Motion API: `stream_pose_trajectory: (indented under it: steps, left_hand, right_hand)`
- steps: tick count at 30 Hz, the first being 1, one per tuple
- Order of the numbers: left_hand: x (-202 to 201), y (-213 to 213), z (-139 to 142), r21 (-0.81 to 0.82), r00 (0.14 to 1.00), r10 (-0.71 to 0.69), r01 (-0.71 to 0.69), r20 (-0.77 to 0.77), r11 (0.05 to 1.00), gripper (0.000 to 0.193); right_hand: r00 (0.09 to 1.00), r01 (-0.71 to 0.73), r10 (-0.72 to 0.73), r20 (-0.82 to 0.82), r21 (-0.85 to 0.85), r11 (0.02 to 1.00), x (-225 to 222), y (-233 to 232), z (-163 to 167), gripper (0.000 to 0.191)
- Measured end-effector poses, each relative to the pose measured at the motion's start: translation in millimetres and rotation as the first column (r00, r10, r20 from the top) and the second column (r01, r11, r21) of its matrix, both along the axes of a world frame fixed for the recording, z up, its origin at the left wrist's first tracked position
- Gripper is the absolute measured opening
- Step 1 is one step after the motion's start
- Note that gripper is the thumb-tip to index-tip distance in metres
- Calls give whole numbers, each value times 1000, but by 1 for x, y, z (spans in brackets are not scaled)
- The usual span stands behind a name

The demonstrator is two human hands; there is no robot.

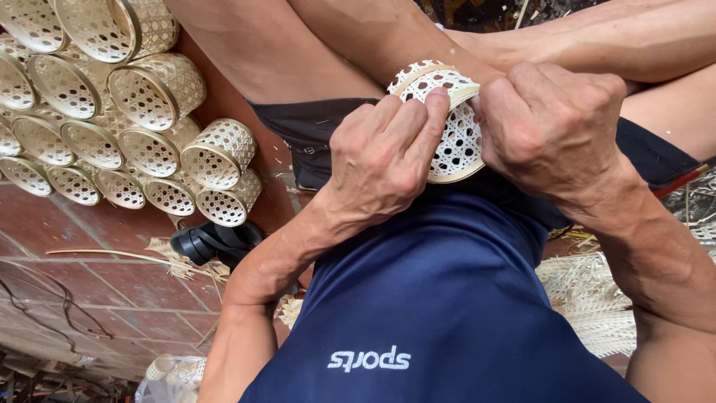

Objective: The person sits on the floor assembling perforated woven bamboo baskets. They fit a woven bamboo cylinder over a rim, tie it with string, bend and trim bamboo strips, use pliers on a strip, and press a woven bamboo disc into place, with finished baskets stacked beside them.

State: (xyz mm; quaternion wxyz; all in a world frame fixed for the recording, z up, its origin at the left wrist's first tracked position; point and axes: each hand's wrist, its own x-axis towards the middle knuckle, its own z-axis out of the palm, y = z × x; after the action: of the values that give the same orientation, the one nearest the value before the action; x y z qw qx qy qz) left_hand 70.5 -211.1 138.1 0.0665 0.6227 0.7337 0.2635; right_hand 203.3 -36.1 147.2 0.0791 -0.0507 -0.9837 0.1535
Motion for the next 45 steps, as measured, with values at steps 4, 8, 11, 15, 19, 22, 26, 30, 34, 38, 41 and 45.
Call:
stream_pose_trajectory:
  steps: [4, 8, 11, 15, 19, 22, 26, 30, 34, 38, 41, 45]
  left_hand:
    - [-3, 1, 6, -52, 1000, 24, -25, -7, 998, 36]
    - [-6, -3, 1, -20, 977, 191, -190, 95, 982, 23]
    - [-11, -6, 1, -24, 960, 257, -255, 113, 967, 24]
    - [-16, -5, 8, -79, 964, 220, -210, 152, 975, 31]
    - [-26, 2, 9, -92, 989, 133, -127, 59, 988, 17]
    - [-34, 13, 1, -112, 999, -38, 41, 22, 993, 29]
    - [-49, 32, -13, -67, 972, -228, 225, -54, 972, 19]
    - [-58, 47, -22, -87, 955, -293, 288, -42, 954, 14]
    - [-60, 60, -28, -148, 946, -324, 318, -13, 936, 19]
    - [-59, 69, -39, -177, 927, -373, 361, -40, 916, 15]
    - [-61, 71, -46, -204, 914, -404, 387, -43, 899, 15]
    - [-72, 75, -43, -161, 928, -373, 370, 11, 915, 12]
  right_hand:
    - [1000, -22, 23, 11, -72, 997, -12, 4, 11, 28]
    - [999, -9, 23, 35, -350, 937, -13, 8, 11, 19]
    - [991, 130, -98, 88, -542, 830, -3, 5, 5, 22]
    - [979, 199, -181, 94, -637, 745, 6, 1, -3, 16]
    - [991, 90, -126, -43, -479, 873, 2, -6, -12, 13]
    - [992, 57, -87, -91, -298, 953, 3, -10, -17, 14]
    - [997, 53, -61, -54, -140, 989, 7, -6, -16, 11]
    - [999, 45, -46, -15, -15, 999, 3, 1, -12, 12]
    - [997, 64, -65, 35, 33, 997, -4, 5, -12, 23]
    - [998, 51, -53, 28, 71, 996, -2, 8, -24, 21]
    - [999, 38, -38, -5, 42, 998, 0, 13, -37, 22]
    - [999, 31, -33, -7, -132, 991, -5, 31, -41, 21]
